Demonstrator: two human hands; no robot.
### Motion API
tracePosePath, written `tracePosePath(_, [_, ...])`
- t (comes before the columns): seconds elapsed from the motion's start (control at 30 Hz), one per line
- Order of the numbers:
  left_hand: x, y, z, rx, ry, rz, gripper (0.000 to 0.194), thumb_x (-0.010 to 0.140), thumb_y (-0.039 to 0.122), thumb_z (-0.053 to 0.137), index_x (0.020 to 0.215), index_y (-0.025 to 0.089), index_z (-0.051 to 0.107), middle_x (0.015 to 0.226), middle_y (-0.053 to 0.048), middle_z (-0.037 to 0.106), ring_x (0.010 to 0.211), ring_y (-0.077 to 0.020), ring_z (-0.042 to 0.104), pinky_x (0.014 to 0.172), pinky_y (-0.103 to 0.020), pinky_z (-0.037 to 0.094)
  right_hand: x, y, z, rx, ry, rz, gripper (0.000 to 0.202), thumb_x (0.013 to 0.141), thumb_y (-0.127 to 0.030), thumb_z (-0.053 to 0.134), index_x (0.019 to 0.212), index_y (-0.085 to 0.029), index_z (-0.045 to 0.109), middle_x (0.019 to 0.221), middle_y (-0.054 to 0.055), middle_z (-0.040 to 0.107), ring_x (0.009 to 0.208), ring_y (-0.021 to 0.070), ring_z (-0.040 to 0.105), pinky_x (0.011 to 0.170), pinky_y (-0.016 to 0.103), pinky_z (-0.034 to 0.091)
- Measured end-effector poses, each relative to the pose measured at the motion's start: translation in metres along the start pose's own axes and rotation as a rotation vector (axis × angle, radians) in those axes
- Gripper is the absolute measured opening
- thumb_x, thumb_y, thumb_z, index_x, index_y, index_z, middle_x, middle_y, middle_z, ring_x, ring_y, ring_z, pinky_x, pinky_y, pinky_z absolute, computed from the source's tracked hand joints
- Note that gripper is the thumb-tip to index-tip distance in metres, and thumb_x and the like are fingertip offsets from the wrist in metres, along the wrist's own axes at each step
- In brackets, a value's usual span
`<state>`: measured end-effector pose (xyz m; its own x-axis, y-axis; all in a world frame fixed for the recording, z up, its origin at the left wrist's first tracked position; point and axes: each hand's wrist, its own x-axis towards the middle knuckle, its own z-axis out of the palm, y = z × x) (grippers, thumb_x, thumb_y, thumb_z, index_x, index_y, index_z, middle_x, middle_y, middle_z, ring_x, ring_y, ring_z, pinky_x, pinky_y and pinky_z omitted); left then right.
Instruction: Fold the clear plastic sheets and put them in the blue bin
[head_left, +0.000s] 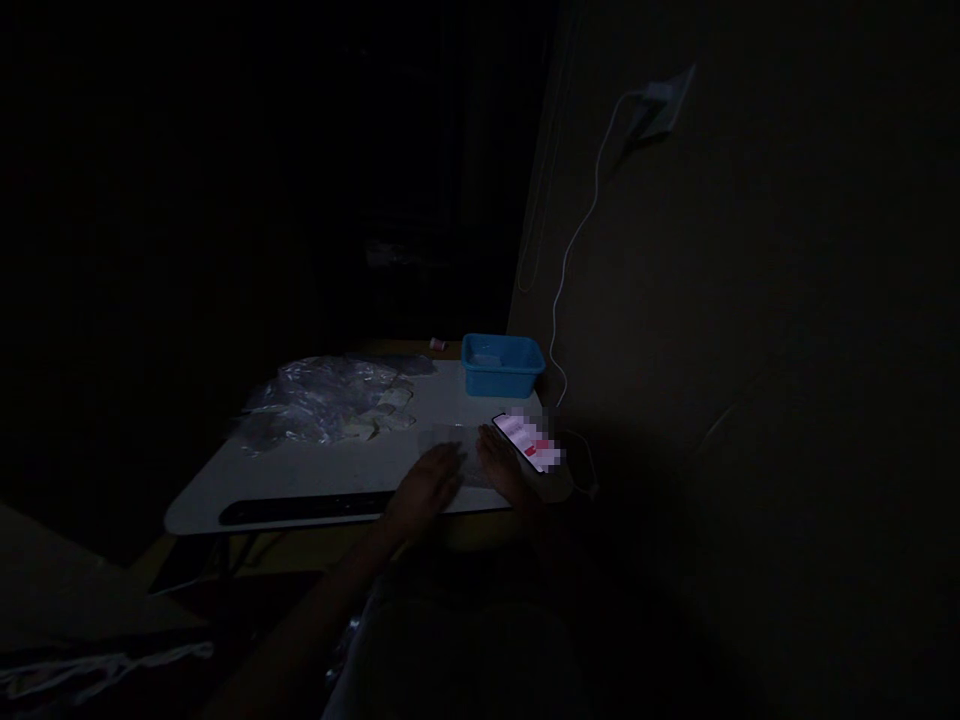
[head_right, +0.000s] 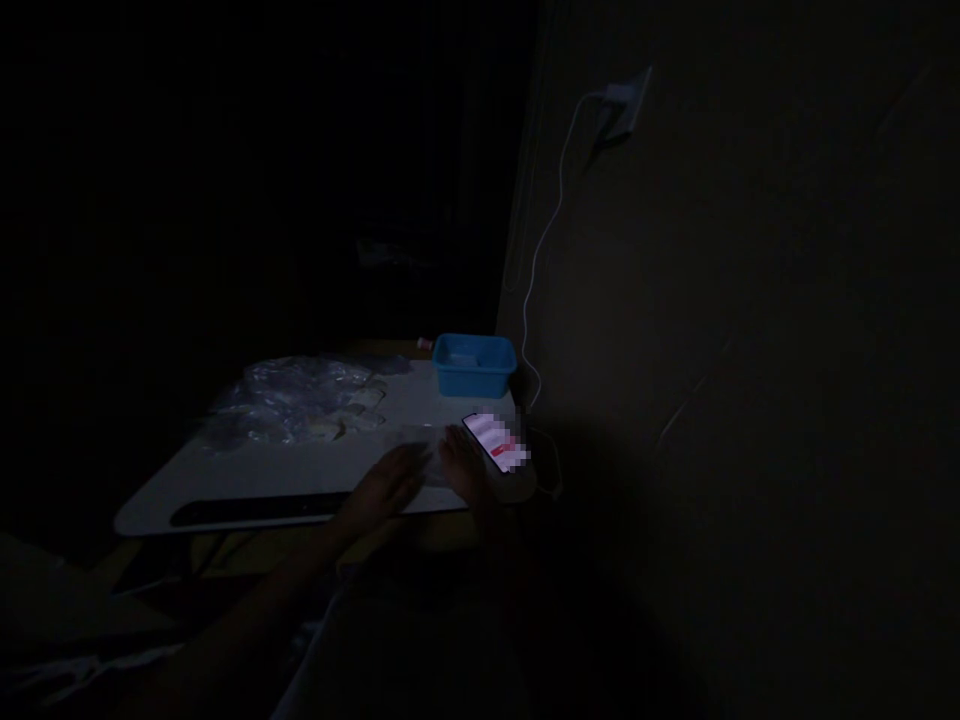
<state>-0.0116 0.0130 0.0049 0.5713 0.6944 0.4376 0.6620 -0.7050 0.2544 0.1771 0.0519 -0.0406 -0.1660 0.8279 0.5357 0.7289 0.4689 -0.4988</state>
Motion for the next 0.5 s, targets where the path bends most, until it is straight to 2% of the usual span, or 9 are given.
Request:
tracePosePath(0.1, [-0.009,0.024,0.011,0.131,-0.093,0.021,0.053,0.087,0.041,0.032,0.131,0.012,0.035,0.138,-0.014,0.034,0.127,-0.0231,0.03,0.103,-0.039,0.027,0.003,0.003,-0.004,0.259,0.063,0.093,0.036,0.085,-0.033,0.039,0.115,-0.022,0.055,0.127,0.007,0.049,0.123,0.021,0.038,0.105,0.042,0.026])
tracePosePath(0.23, [-0.013,0.031,0.02,0.28,-0.164,-0.012,0.053,0.087,0.044,0.03,0.129,0.012,0.038,0.136,-0.016,0.036,0.126,-0.0252,0.031,0.103,-0.042,0.024,0.003,0.002,-0.007,0.555,0.166,0.258,0.048,0.081,-0.05,0.04,0.117,-0.02,0.053,0.128,0.007,0.048,0.122,0.0215,0.039,0.106,0.042,0.024])
tracePosePath(0.37, [-0.021,0.03,0.014,0.335,-0.184,0.02,0.054,0.086,0.043,0.034,0.131,0.012,0.036,0.138,-0.015,0.033,0.127,-0.0245,0.03,0.103,-0.04,0.024,0.002,-0.002,-0.011,0.694,0.246,0.346,0.057,0.077,-0.056,0.042,0.119,-0.019,0.052,0.133,0.008,0.043,0.126,0.0226,0.033,0.107,0.043,0.019])
tracePosePath(0.5, [-0.031,0.037,0.001,0.373,-0.204,-0.003,0.046,0.085,0.031,0.039,0.128,0.014,0.04,0.134,-0.014,0.04,0.122,-0.0246,0.037,0.099,-0.04,0.029,0.0,-0.004,-0.018,0.674,0.253,0.354,0.054,0.075,-0.054,0.047,0.116,-0.02,0.054,0.131,0.007,0.046,0.124,0.0239,0.035,0.106,0.044,0.02])
